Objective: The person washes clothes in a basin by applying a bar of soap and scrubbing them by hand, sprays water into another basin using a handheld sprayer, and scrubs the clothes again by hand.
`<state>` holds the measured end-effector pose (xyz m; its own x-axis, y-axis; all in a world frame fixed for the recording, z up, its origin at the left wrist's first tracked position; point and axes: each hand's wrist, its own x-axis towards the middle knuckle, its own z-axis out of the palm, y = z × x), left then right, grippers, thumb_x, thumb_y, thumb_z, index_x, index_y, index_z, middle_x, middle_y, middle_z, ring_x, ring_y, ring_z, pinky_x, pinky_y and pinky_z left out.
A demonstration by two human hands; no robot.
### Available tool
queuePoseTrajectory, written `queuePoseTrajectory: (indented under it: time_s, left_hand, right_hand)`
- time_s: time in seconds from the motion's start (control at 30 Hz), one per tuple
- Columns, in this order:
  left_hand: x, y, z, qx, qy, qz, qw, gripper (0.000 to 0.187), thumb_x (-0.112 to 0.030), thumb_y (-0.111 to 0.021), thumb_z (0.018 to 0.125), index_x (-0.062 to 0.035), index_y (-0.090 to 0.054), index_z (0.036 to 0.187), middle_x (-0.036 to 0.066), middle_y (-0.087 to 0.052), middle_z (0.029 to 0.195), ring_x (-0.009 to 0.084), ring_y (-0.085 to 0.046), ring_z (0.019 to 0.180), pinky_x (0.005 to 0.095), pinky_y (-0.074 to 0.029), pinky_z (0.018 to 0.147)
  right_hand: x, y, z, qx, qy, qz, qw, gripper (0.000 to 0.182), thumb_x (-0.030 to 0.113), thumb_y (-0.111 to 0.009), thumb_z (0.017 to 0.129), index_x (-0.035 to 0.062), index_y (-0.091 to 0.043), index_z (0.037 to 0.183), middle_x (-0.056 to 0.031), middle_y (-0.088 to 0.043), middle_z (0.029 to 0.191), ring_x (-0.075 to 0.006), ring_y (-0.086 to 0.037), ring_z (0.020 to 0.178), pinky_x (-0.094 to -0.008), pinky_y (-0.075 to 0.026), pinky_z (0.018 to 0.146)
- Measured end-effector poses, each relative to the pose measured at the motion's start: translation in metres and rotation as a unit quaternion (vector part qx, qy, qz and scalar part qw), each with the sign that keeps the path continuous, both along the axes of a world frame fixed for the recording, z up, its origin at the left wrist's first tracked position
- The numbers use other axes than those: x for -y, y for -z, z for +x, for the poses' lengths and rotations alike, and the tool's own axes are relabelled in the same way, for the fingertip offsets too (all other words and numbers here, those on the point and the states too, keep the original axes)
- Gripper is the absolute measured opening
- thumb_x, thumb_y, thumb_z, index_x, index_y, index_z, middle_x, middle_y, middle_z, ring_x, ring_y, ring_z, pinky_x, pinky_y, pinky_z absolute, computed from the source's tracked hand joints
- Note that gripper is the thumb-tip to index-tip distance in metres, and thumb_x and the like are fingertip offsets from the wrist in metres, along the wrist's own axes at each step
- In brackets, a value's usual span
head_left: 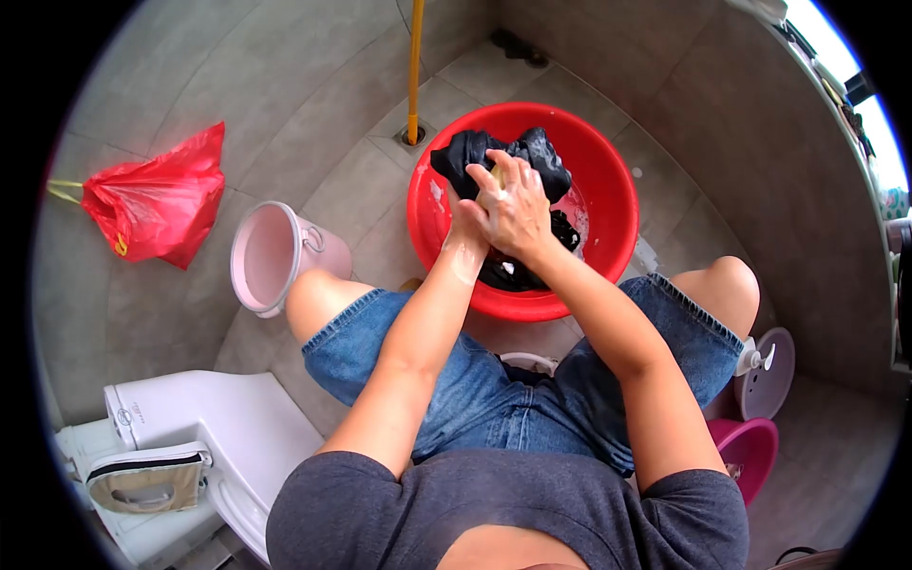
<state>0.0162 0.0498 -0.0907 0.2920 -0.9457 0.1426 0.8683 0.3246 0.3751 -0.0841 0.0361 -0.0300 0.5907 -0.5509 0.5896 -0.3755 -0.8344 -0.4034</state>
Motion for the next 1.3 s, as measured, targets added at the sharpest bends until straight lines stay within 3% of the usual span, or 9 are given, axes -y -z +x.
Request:
queuePoseTrajectory:
  time_s: [0.1,0.23,0.4,0.5,0.77,0.97,1.13,1.2,1.3]
  left_hand:
    - [0.009,-0.011,-0.005,-0.077,0.073,-0.064,0.992,0.042,-0.035,-0.040,0.097,-0.0059,-0.052,0.124,0.010,-0.057,0.122,0.0252,-0.057,0.110,0.0378,-0.044,0.099]
    - [-0.002,-0.025,-0.019,0.023,-0.022,0.118,0.992,0.044,-0.045,-0.038,0.096,-0.0097,-0.051,0.120,0.006,-0.055,0.120,0.0219,-0.049,0.116,0.0358,-0.037,0.103]
    - [-0.014,0.003,-0.008,0.198,0.084,-0.048,0.975,0.068,-0.060,-0.026,0.093,-0.0150,-0.026,0.144,0.007,-0.029,0.146,0.0214,-0.023,0.138,0.0348,-0.019,0.114]
    - [-0.001,0.002,0.005,0.117,-0.075,0.095,0.986,0.050,-0.043,-0.038,0.098,-0.0069,-0.042,0.131,0.009,-0.050,0.130,0.0224,-0.049,0.120,0.0372,-0.036,0.106]
    - [0.001,-0.028,0.001,0.220,-0.060,0.223,0.948,0.039,-0.005,-0.056,0.079,-0.0036,-0.051,0.118,0.005,-0.060,0.103,0.0167,-0.059,0.093,0.0294,-0.049,0.080]
    - [-0.004,-0.050,-0.023,0.376,-0.056,0.135,0.915,0.060,0.003,-0.048,0.071,-0.0105,-0.047,0.129,0.006,-0.055,0.112,0.0161,-0.052,0.105,0.0263,-0.045,0.089]
    - [0.008,0.007,-0.011,-0.005,0.068,0.054,0.996,0.050,-0.039,-0.036,0.090,-0.0058,-0.052,0.123,0.010,-0.056,0.119,0.0225,-0.051,0.114,0.0340,-0.042,0.098]
    - [0.004,-0.008,-0.006,-0.100,0.223,-0.208,0.947,0.062,-0.053,-0.029,0.092,-0.0051,-0.049,0.126,0.011,-0.055,0.121,0.0258,-0.053,0.112,0.0372,-0.041,0.099]
    - [-0.005,-0.049,-0.017,-0.034,0.054,-0.039,0.997,0.042,-0.041,-0.047,0.087,-0.0092,-0.061,0.111,0.012,-0.061,0.107,0.0247,-0.056,0.107,0.0366,-0.042,0.094]
  right_hand:
    - [0.039,0.009,-0.015,0.038,0.076,-0.026,0.996,0.051,0.044,-0.066,0.077,0.0143,-0.054,0.118,-0.0132,-0.048,0.125,-0.0356,-0.045,0.116,-0.0500,-0.033,0.099]
    - [0.054,0.005,-0.018,0.145,0.145,0.431,0.879,0.058,0.053,-0.051,0.087,0.0077,-0.050,0.123,-0.0245,-0.053,0.121,-0.0388,-0.052,0.114,-0.0438,-0.042,0.093]
    - [-0.016,-0.009,0.006,0.039,0.098,0.131,0.986,0.054,0.046,-0.059,0.085,0.0098,-0.050,0.124,-0.0267,-0.039,0.137,-0.0464,-0.033,0.130,-0.0488,-0.032,0.105]
    - [0.003,0.008,0.003,0.093,0.082,0.109,0.986,0.051,0.042,-0.061,0.084,0.0094,-0.050,0.122,-0.0259,-0.043,0.133,-0.0456,-0.038,0.126,-0.0489,-0.034,0.103]
    - [0.112,0.082,-0.051,0.460,0.241,0.682,0.515,0.063,0.059,-0.043,0.091,0.0086,-0.039,0.130,-0.0104,-0.055,0.103,-0.0220,-0.055,0.088,-0.0361,-0.048,0.074]
    - [0.103,0.034,-0.037,0.361,0.079,0.629,0.684,0.057,0.056,-0.047,0.090,0.0131,-0.042,0.128,-0.0073,-0.056,0.103,-0.0183,-0.057,0.088,-0.0344,-0.046,0.076]
    - [0.002,-0.014,0.009,0.062,0.147,0.178,0.971,0.042,0.041,-0.056,0.087,0.0221,-0.050,0.123,-0.0234,-0.053,0.114,-0.0410,-0.055,0.100,-0.0470,-0.047,0.084]
    - [-0.017,-0.023,0.009,0.011,0.080,0.078,0.994,0.042,0.040,-0.060,0.085,0.0257,-0.052,0.124,-0.0219,-0.050,0.116,-0.0373,-0.053,0.104,-0.0452,-0.044,0.084]
    - [-0.009,-0.018,0.008,0.001,0.023,-0.008,1.000,0.044,0.041,-0.063,0.082,0.0242,-0.054,0.123,-0.0195,-0.051,0.117,-0.0346,-0.051,0.108,-0.0437,-0.041,0.089]
